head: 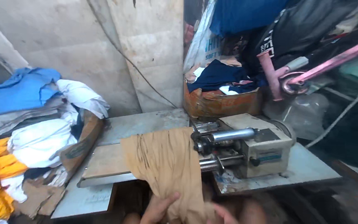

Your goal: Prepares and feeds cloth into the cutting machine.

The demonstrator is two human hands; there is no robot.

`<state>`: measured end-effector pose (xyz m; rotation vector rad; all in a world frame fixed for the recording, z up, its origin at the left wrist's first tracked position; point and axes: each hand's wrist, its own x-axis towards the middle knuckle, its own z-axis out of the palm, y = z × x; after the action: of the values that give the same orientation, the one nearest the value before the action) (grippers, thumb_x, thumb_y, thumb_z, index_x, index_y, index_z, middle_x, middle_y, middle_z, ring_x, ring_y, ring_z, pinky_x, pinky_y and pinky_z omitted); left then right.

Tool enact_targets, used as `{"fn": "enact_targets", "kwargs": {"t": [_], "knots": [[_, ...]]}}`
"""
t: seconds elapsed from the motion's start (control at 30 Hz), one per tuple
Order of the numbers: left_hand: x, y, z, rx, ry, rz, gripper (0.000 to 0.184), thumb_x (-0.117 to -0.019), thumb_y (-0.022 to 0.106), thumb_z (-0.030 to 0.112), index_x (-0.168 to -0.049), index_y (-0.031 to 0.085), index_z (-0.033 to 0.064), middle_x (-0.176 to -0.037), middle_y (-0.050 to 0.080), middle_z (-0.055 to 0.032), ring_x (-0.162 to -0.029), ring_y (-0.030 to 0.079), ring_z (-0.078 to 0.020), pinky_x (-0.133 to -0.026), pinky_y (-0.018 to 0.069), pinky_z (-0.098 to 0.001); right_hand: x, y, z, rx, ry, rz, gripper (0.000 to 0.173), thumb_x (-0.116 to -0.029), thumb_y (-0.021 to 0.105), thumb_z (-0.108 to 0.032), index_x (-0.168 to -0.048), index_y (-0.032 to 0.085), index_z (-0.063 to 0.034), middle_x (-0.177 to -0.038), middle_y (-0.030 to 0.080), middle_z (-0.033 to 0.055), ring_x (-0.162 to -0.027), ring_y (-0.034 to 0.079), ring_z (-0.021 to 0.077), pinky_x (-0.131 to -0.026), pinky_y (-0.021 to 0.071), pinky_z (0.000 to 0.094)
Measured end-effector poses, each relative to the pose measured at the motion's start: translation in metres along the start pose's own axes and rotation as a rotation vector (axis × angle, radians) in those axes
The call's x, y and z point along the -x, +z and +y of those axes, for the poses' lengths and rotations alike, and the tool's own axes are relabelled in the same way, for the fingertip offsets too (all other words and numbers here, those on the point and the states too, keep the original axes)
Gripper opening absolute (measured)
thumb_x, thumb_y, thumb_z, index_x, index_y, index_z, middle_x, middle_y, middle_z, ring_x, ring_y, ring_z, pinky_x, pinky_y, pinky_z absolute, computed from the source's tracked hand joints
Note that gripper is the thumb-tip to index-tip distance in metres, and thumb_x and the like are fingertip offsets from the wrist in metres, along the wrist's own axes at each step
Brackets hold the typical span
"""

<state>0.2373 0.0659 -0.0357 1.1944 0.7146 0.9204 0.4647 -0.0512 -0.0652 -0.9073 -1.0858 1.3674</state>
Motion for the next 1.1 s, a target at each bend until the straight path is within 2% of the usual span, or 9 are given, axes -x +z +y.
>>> {"fn": "enact_targets", "kwargs": {"t": [0.17, 0.37, 0.5, 0.6, 0.7, 0.8, 0.93, 1.0, 1.1], "knots": [[0.028, -0.023, 0.051, -0.115, 0.152, 0.051, 0.03, -0.0882, 0.08, 0.023, -0.117, 0.071, 0.0184, -0.104, 0.079, 0.003, -0.095, 0.075, -0.0097, -0.09, 0.0623, -0.0317, -0.059, 0.015, -0.019, -0.309, 0.003, -0.095, 0.084, -0.0915, 0.075, -0.041, -0.157, 0.034, -0.0103, -0.137, 0.065, 0.0081, -0.123, 0.064, 0.0212, -0.103, 0.0539, 0.0415], [-0.012, -0.073, 0.138, -0.451, 0.306, 0.461, 0.051, -0.0863, 0.08, 0.026, -0.126, 0.059, 0.0005, -0.104, 0.076, -0.0007, -0.095, 0.073, -0.0092, -0.088, 0.0628, -0.0315, -0.091, 0.086, -0.092, -0.557, -0.031, -0.115, 0.032, -0.0928, 0.072, -0.009, -0.124, 0.062, -0.0089, -0.108, 0.076, 0.0076, -0.097, 0.074, 0.0183, -0.089, 0.0622, 0.0405], [-0.083, -0.122, 0.167, -0.767, 0.203, 0.691, 0.054, -0.0956, 0.072, 0.032, -0.137, 0.057, 0.0003, -0.124, 0.069, -0.0128, -0.115, 0.066, -0.0181, -0.104, 0.0524, -0.0429, -0.143, 0.088, -0.183, -0.349, -0.3, 0.206, 0.031, -0.0947, 0.065, -0.009, -0.124, 0.058, 0.0005, -0.099, 0.074, 0.0126, -0.087, 0.074, 0.0198, -0.081, 0.0645, 0.0399], [-0.121, -0.158, 0.157, -0.991, -0.019, 0.705, 0.069, -0.0906, 0.076, 0.041, -0.138, 0.054, -0.0049, -0.124, 0.066, -0.0258, -0.117, 0.065, -0.0369, -0.104, 0.0488, -0.0584, -0.167, 0.071, -0.209, -0.223, -0.599, 0.294, 0.046, -0.1013, 0.058, -0.008, -0.146, 0.048, -0.0099, -0.095, 0.066, 0.0059, -0.074, 0.064, 0.0134, -0.071, 0.0587, 0.0314], [-0.127, -0.168, 0.16, -1.09, -0.165, 0.684, 0.079, -0.0808, 0.084, 0.051, -0.127, 0.059, -0.009, -0.12, 0.065, -0.0306, -0.116, 0.063, -0.0441, -0.102, 0.0469, -0.0634, -0.135, 0.057, -0.188, 0.078, -0.809, 0.292, 0.051, -0.1022, 0.06, -0.017, -0.15, 0.044, -0.0101, -0.098, 0.064, 0.0038, -0.078, 0.064, 0.0154, -0.074, 0.0603, 0.0342], [-0.101, -0.174, 0.152, -1.134, 0.065, 0.692, 0.073, -0.0811, 0.083, 0.051, -0.126, 0.065, -0.003, -0.128, 0.061, -0.03, -0.121, 0.058, -0.0459, -0.104, 0.0448, -0.0659, -0.084, 0.043, -0.105, 0.363, -0.699, 0.283, 0.026, -0.1022, 0.065, -0.024, -0.126, 0.067, -0.0133, -0.105, 0.072, -0.0014, -0.086, 0.07, 0.0081, -0.078, 0.0626, 0.027], [-0.036, -0.142, 0.115, -1.072, 0.515, 1.028, 0.078, -0.0913, 0.072, 0.046, -0.139, 0.05, -0.0118, -0.152, 0.036, -0.0385, -0.144, 0.035, -0.0509, -0.119, 0.0321, -0.0584, -0.046, 0.021, -0.003, 0.453, -0.208, 0.463, 0.028, -0.0963, 0.069, -0.016, -0.12, 0.071, -0.0022, -0.107, 0.072, 0.0076, -0.088, 0.069, 0.0098, -0.077, 0.0602, 0.0259], [-0.016, -0.111, 0.078, -0.879, 0.574, 1.213, 0.094, -0.091, 0.074, 0.04, -0.149, 0.028, -0.0185, -0.159, 0.018, -0.0418, -0.151, 0.02, -0.0503, -0.124, 0.0244, -0.0511, -0.051, 0.012, 0.014, 0.456, -0.101, 0.565, 0.043, -0.0941, 0.072, -0.025, -0.129, 0.065, -0.0012, -0.115, 0.069, 0.0116, -0.096, 0.07, 0.014, -0.082, 0.0605, 0.029], [-0.013, -0.066, 0.021, -0.455, 0.362, 1.173, 0.092, -0.0973, 0.067, 0.035, -0.158, 0.013, -0.0071, -0.158, 0.034, -0.029, -0.146, 0.04, -0.0271, -0.12, 0.0352, -0.0372, -0.08, 0.015, 0.005, 0.408, -0.093, 0.567, 0.055, -0.0899, 0.076, -0.034, -0.129, 0.062, 0.002, -0.124, 0.067, 0.0148, -0.114, 0.068, 0.0178, -0.098, 0.0588, 0.0331]]}}
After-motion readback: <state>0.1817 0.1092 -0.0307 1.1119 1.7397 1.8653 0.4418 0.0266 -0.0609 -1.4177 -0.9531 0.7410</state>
